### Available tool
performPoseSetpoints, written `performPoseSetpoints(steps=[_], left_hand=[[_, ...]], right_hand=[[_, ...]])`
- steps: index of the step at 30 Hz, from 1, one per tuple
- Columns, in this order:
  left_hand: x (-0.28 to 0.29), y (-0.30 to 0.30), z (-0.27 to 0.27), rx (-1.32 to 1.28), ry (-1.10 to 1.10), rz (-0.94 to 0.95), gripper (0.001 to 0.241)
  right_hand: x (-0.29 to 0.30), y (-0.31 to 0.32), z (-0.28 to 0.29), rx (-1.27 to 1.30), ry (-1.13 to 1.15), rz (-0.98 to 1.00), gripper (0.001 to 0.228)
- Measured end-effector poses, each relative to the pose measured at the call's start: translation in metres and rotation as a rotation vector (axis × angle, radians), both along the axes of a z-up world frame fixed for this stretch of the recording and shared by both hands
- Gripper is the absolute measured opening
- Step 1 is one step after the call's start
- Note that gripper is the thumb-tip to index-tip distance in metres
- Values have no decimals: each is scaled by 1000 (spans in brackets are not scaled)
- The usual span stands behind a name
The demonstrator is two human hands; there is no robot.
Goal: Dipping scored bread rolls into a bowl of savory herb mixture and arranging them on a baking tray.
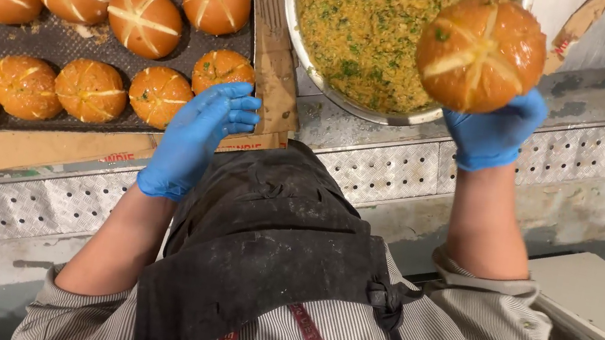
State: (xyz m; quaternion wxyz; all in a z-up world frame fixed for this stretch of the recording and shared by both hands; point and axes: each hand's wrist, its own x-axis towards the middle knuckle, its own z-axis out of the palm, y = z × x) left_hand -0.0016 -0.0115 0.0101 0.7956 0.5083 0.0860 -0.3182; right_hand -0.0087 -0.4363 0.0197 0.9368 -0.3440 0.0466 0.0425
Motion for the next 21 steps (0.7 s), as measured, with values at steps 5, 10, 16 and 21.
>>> performPoseSetpoints(steps=[5, 10, 16, 21], left_hand=[[6, -17, 21, 7, -28, -46, 43], [3, -15, 14, -7, -14, -33, 42], [-4, -11, 10, -3, 23, 2, 42], [-9, 2, 6, -13, 14, 60, 43]], right_hand=[[7, 21, 20, 106, 32, -77, 79], [36, -7, -58, -208, -15, -29, 73], [83, 24, -102, -1420, -57, 123, 70], [110, 52, -75, -2094, -603, 386, 86]])
